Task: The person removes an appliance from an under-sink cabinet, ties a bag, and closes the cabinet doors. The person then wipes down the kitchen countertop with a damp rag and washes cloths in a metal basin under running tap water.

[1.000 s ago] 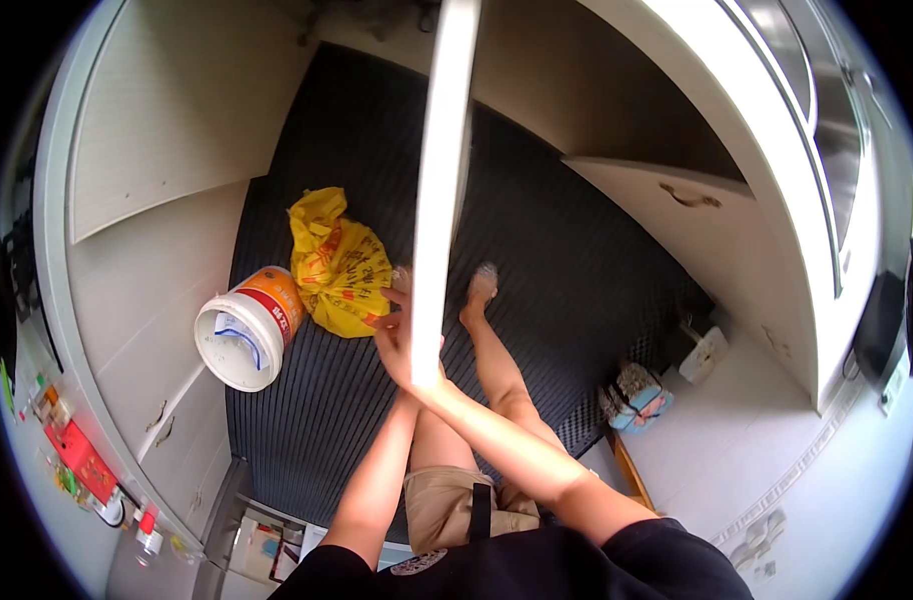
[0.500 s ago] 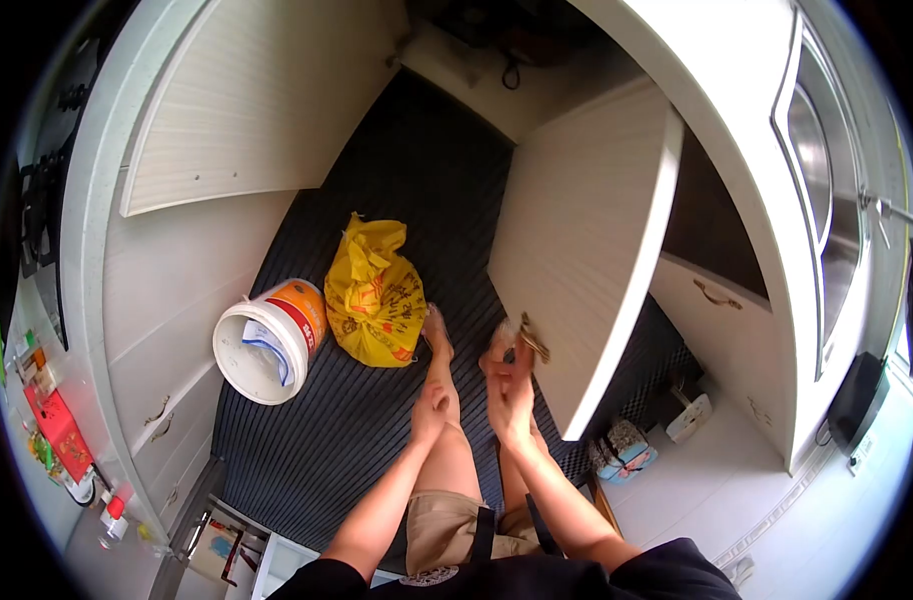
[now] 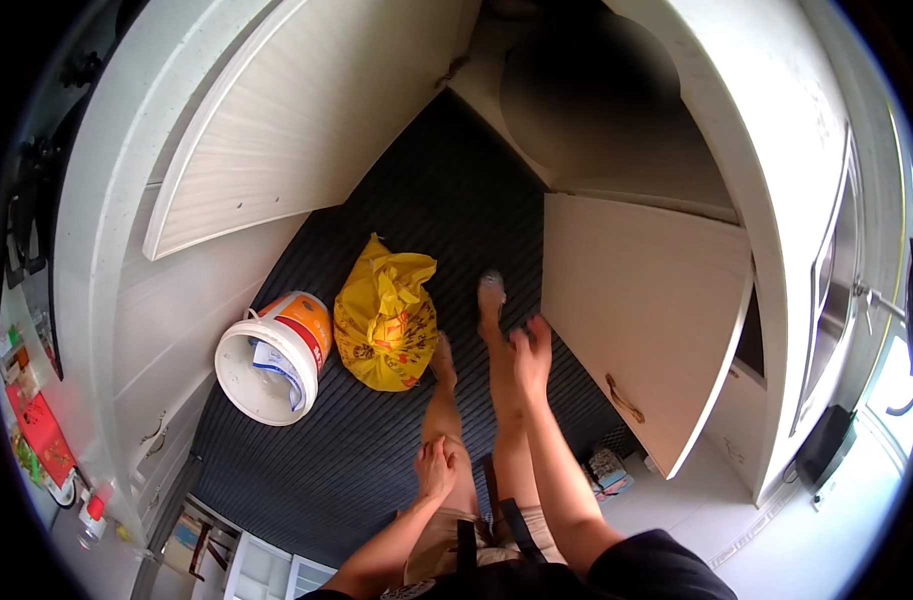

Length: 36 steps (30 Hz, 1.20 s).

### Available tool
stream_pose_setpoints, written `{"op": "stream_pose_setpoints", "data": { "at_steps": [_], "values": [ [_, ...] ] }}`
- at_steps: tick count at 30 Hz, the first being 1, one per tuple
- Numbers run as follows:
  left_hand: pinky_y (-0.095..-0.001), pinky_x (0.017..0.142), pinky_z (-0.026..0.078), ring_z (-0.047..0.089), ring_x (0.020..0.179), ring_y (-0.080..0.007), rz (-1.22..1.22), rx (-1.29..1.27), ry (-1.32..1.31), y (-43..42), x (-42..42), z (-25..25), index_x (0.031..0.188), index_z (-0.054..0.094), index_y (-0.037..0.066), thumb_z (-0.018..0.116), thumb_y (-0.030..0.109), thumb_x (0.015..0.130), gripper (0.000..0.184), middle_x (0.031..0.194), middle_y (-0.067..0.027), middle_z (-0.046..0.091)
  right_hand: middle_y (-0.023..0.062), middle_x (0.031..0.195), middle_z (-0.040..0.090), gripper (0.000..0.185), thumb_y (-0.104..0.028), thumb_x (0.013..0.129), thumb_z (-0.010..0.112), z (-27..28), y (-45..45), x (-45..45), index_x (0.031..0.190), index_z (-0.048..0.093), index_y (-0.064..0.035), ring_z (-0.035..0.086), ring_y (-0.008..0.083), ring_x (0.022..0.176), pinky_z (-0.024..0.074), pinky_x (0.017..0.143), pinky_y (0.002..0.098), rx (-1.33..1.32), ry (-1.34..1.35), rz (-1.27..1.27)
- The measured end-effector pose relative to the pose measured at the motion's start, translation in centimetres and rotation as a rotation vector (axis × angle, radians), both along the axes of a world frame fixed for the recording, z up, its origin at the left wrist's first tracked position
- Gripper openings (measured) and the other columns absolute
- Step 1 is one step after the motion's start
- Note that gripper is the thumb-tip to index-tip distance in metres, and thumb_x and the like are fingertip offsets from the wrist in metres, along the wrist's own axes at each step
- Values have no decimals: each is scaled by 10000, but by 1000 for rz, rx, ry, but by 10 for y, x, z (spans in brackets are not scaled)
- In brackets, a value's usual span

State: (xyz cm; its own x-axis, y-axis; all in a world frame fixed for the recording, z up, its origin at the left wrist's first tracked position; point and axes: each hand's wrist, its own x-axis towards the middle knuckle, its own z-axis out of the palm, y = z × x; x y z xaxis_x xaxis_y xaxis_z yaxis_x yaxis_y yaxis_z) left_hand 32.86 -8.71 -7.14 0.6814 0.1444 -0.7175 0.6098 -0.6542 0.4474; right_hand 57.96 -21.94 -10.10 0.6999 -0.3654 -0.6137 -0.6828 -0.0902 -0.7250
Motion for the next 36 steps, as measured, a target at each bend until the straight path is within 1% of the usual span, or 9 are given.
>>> {"op": "stream_pose_setpoints", "data": {
  "at_steps": [3,7,10,18,22,25,27,32,36],
  "values": [
    [-496,931,338,447,1146,-355,9,0,-16,-10,12,-5,1216,483,23,612,184,801,464,1202,-184,524,131,1143,535,457,-76,835,583,-117,-10,90,1264,448,-1,581,163,833,505,624,254,-194,-286,215],
    [-493,983,301,415,1188,-358,66,103,-17,-30,32,-7,1231,457,26,590,182,800,478,1243,-198,490,189,1212,514,623,-193,807,657,-166,-10,257,1326,383,15,558,259,1001,480,822,335,-268,-120,239],
    [-512,1002,277,414,1196,-358,133,46,39,-48,39,-13,1229,460,27,578,180,822,451,1238,-190,497,203,1340,401,747,-231,806,673,-157,-3,340,1401,278,-12,521,284,1074,489,851,334,-280,25,178],
    [-507,997,285,433,1172,-355,166,95,150,-66,61,-4,1235,455,52,577,170,809,459,1231,-183,493,133,1097,540,453,-198,808,673,-163,3,414,1183,519,3,594,210,814,543,679,273,75,145,122],
    [-500,990,302,431,1171,-362,222,81,185,-62,55,-2,1240,450,55,589,179,815,464,1230,-189,492,66,789,570,179,-155,818,633,-165,13,387,824,606,22,511,155,616,507,599,265,26,-20,1],
    [-476,983,321,447,1152,-370,282,59,123,-54,57,-1,1238,450,43,598,151,804,471,1231,-193,496,96,894,561,269,-175,816,643,-189,3,333,971,576,35,588,193,738,549,654,287,190,-69,-29],
    [-460,974,339,457,1141,-374,308,12,3,-44,70,-1,1234,452,32,598,120,800,466,1232,-197,497,31,627,482,215,-113,806,564,-169,12,278,627,464,-47,425,125,520,366,482,260,239,-182,-74],
    [-416,973,383,483,1143,-345,280,-216,-423,-22,189,48,1181,514,12,574,50,816,372,1200,-173,534,93,620,585,336,-289,765,662,-186,-11,103,708,591,34,549,156,586,410,564,313,-72,-122,49],
    [-407,1009,363,470,1195,-310,-21,-525,-829,-54,274,123,1167,554,18,544,21,834,333,1237,-119,544,82,670,588,275,-209,765,627,-30,3,15,805,598,62,539,183,638,423,582,360,-151,86,54]
  ]
}}
